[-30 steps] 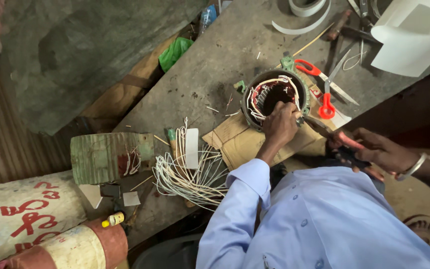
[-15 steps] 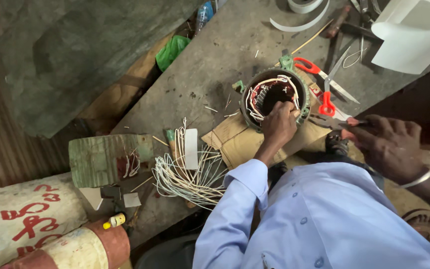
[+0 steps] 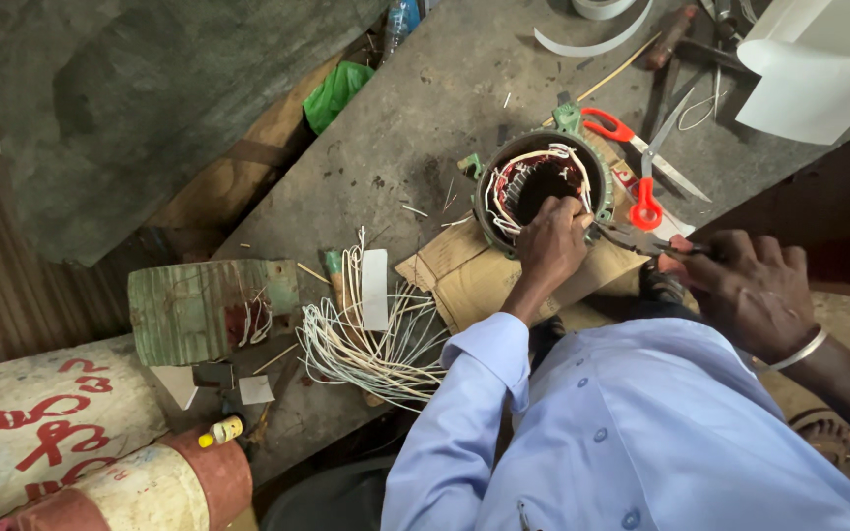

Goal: The person works on a motor stator, repeatedly cutting and trimming white insulated wires with red-handled scissors. They adjust the wires by hand, occasionally using pliers to pull or position strands within the stator slots. The work continues throughout the clip without a visible final assembly or completion.

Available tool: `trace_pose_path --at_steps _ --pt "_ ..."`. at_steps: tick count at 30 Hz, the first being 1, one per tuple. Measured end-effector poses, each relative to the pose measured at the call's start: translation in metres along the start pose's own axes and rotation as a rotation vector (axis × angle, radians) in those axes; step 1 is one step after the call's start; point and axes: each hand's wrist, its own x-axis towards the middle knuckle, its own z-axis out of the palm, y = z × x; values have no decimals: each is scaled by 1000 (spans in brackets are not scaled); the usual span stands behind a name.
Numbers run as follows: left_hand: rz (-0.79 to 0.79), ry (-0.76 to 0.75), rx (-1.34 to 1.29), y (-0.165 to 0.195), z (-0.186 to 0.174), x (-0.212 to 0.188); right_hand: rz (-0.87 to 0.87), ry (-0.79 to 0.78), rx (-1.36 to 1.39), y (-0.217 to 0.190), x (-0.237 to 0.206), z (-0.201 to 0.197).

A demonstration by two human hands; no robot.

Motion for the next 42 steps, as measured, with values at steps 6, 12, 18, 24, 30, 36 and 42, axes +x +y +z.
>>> trace_pose_path --at_steps 6,12,18,24,30,36,42 --pt "3 31 -12 -2 3 -1 -66 -219 523 36 7 48" --pt "-12 95 -61 -8 9 0 481 -1160 1653 90 19 79" --pt "31 97 -112 -12 5 8 432 -943 1287 151 47 56" --pt "113 155 -190 -8 -13 -23 216 -373 665 135 89 58" --pt "4 200 -89 23 -30 -33 -269 44 319 52 120 9" --pt "9 305 -99 23 -23 -32 -872 132 379 -13 169 -9" --pt "-45 213 -376 5 -35 -27 -876 -142 430 -16 195 13"
